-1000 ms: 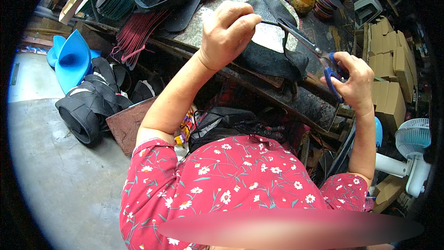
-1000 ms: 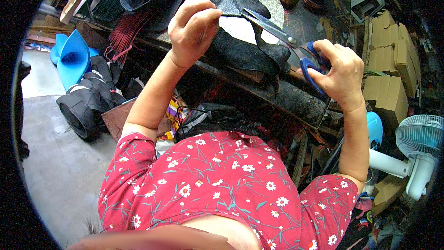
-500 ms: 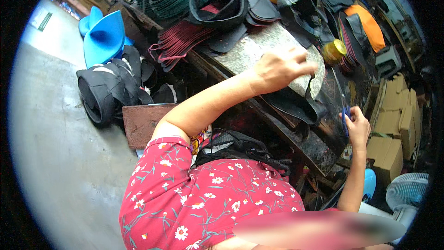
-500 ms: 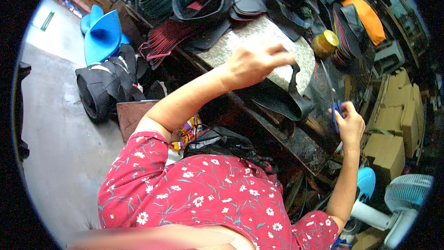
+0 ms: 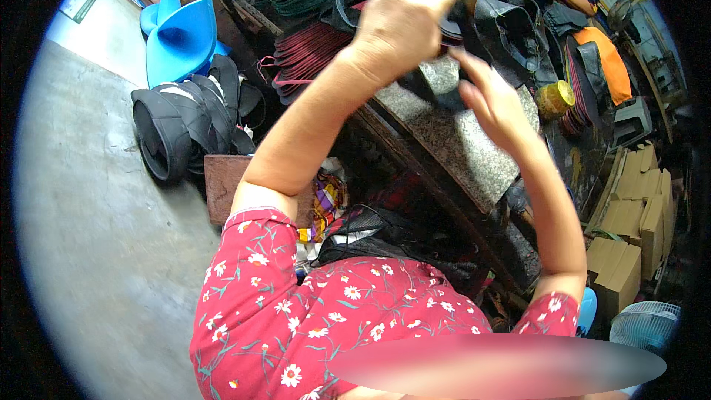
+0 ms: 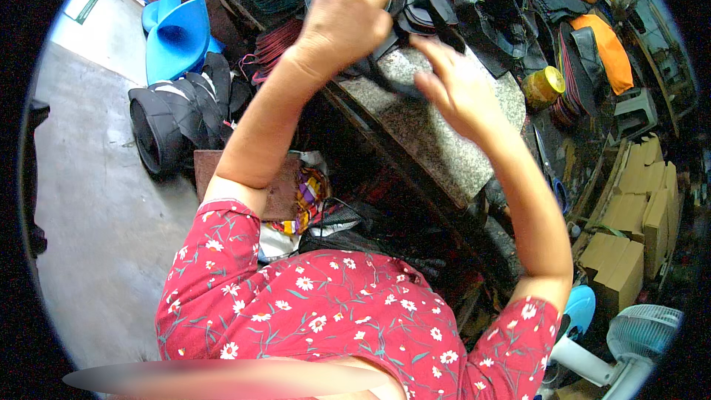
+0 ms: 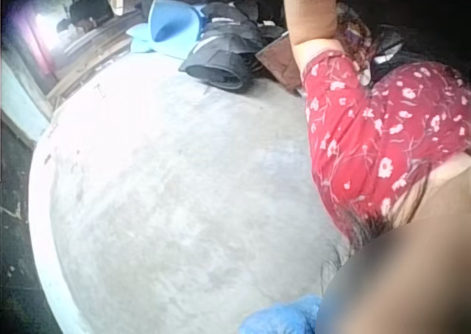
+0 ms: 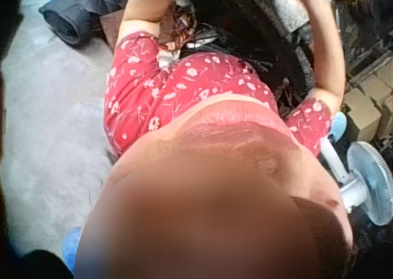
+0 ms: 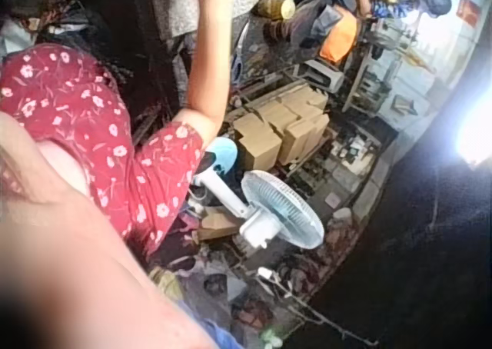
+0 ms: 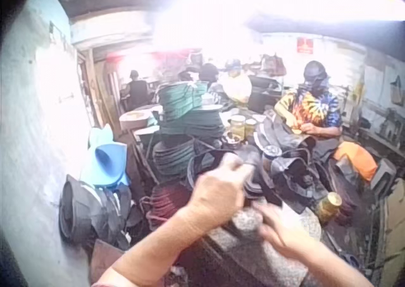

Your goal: The person repeatedly taps a black sandal's upper with a hammer to seat or flatten the strap, then uses scissors to trim excess material. The person handles multiple sandals one at a time, tapping and trimming each before setting it aside.

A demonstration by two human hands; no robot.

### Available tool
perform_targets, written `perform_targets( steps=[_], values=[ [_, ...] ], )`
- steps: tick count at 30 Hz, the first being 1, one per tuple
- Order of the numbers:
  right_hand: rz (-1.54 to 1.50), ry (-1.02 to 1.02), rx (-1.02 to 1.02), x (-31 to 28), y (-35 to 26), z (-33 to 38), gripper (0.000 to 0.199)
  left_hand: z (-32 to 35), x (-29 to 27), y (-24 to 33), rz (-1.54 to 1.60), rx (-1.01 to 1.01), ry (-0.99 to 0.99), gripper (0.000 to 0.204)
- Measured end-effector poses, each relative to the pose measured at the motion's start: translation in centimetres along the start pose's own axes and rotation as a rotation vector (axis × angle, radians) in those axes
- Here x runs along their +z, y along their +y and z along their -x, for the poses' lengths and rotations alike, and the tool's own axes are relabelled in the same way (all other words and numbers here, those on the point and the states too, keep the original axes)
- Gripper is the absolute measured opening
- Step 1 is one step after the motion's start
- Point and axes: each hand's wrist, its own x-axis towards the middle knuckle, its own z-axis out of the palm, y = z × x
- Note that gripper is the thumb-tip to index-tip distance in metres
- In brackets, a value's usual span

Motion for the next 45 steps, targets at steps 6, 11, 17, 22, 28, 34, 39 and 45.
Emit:
perform_targets(
  steps=[6, 11, 17, 22, 28, 34, 39, 45],
  values=[
    [0.526, 0.199, -0.254, 1.5, 3.1, -11.3, 0.04, 2.3, -0.6, -4.4, -0.269, -0.28, -0.057, 0.054],
    [0.45, -0.092, 0.015, 3.5, 1.4, -14.7, 0.043, 4.5, 0.9, -4.1, -0.317, -0.571, -0.302, 0.06],
    [0.464, 0.191, -0.26, 2.0, 1.0, -18.2, 0.037, 4.9, 1.7, -5.7, -0.39, -0.371, 0.213, 0.04],
    [0.207, 0.347, -0.528, 3.4, 2.2, -21.2, 0.033, 3.0, 4.8, -9.3, -0.319, -0.362, 0.408, 0.02],
    [-0.729, 0.241, -0.123, -2.2, 4.2, -17.7, 0.027, 2.0, 9.0, -12.8, -0.123, -0.671, 0.129, 0.034],
    [-0.429, 0.151, -0.108, -18.7, 1.3, 0.1, 0.026, 2.4, 8.7, -14.6, 0.045, -0.696, 0.044, 0.039],
    [-0.07, 0.023, 0.022, -23.4, 0.0, 11.7, 0.026, 2.7, 7.6, -16.0, 0.18, -0.641, 0.074, 0.053],
    [0.043, 0.036, 0.124, -24.1, -0.1, 16.2, 0.026, 3.7, 7.1, -13.9, 0.274, -0.427, 0.246, 0.048]
  ],
)
